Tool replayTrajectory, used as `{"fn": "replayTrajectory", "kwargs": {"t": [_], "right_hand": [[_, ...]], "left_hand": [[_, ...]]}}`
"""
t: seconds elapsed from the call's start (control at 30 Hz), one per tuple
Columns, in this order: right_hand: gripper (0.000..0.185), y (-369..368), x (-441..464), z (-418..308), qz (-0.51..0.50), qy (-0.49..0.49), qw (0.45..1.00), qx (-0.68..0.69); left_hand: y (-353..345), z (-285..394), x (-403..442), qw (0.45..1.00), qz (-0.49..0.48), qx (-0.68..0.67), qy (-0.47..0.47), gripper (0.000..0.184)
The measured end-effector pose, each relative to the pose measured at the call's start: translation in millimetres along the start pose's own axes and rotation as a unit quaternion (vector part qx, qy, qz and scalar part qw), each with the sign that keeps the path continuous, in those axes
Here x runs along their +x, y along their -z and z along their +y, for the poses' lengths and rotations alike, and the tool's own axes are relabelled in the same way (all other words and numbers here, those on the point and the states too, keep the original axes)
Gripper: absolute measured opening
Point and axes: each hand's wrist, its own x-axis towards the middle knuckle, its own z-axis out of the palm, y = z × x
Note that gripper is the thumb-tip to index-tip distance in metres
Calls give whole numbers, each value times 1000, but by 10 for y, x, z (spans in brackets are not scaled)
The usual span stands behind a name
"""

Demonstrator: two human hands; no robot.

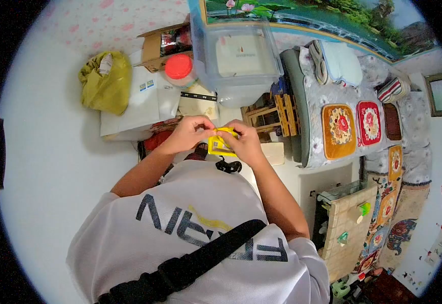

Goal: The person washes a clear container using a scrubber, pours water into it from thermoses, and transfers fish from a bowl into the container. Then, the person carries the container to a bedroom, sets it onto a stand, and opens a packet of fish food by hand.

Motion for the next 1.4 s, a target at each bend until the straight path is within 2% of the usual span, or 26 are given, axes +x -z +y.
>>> {"fn": "replayTrajectory", "kwargs": {"t": [0.03, 0.07, 0.1, 0.17, 0.2, 0.23, 0.27, 0.3, 0.37, 0.4, 0.5, 0.53, 0.63, 0.7, 0.83, 0.97, 1.03, 1.1, 1.17, 1.23, 1.3, 1.37, 1.4], "right_hand": [[16, -41, 10, 25, 12, 4, 999, -31], [17, -90, 18, 68, 22, 7, 998, -61], [17, -146, 43, 100, 32, 12, 995, -92], [21, -259, 30, 108, 50, -56, 992, -100], [22, -306, 25, 104, 58, -80, 989, -108], [23, -352, 24, 108, 67, -104, 985, -116], [24, -406, 26, 132, 63, -100, 986, -120], [23, -482, 27, 101, 73, -109, 983, -132], [21, -628, 65, 47, 94, -127, 975, -156], [20, -710, 59, 41, 110, -146, 973, -142], [21, -901, 30, 76, 122, -166, 970, -125], [22, -952, 27, 18, 120, -216, 960, -133], [22, -1036, -15, 46, 112, -217, 961, -127], [20, -1069, -11, 19, 122, -254, 950, -133], [19, -1120, 14, -33, 127, -264, 947, -134], [19, -1119, 20, -46, 118, -251, 949, -151], [20, -1108, 23, -36, 125, -248, 948, -154], [20, -1096, 62, -73, 137, -261, 943, -153], [20, -1068, 65, -22, 146, -226, 950, -160], [19, -1041, 79, -1, 146, -202, 951, -184], [20, -1004, 70, -1, 154, -189, 955, -171], [20, -972, 50, 11, 164, -164, 958, -171], [20, -939, 22, 2, 162, -149, 960, -171]], "left_hand": [[66, -139, 8, 997, -31, -51, 39, 16], [132, -272, 16, 993, -52, -109, 20, 19], [241, -387, 20, 992, -45, -108, 48, 20], [547, -678, 35, 988, -34, -106, 104, 21], [772, -1101, 115, 988, -7, 6, 151, 24], [1013, -1487, 155, 985, 30, 44, 166, 23], [1311, -2152, 207, 970, 112, 196, 91, 20], [1529, -2288, 235, 941, 201, 253, 99, 15], [2036, -2759, 412, 895, 279, 323, 131, 17], [2225, -2749, 507, 892, 264, 326, 171, 28], [2452, -2571, 763, 860, 242, 425, 147, 31], [2499, -2587, 853, 858, 221, 435, 163, 31], [2582, -2664, 1082, 848, 169, 466, 188, 30], [2609, -2742, 1169, 840, 152, 485, 187, 29], [2682, -2961, 1221, 842, 135, 482, 201, 24], [2798, -3556, 1185, 863, 138, 474, 109, 20], [2701, -3334, 1022, 837, 152, 523, 59, 16], [2541, -3046, 807, 855, 154, 492, 44, 13], [2298, -2737, 588, 913, 142, 378, 65, 12], [1977, -2274, 318, 962, 90, 256, 15, 13], [1610, -1575, 94, 981, 56, 185, 9, 15], [1288, -1187, -56, 992, 37, 112, -36, 19], [1177, -981, -97, 986, 18, 143, -89, 20]]}}
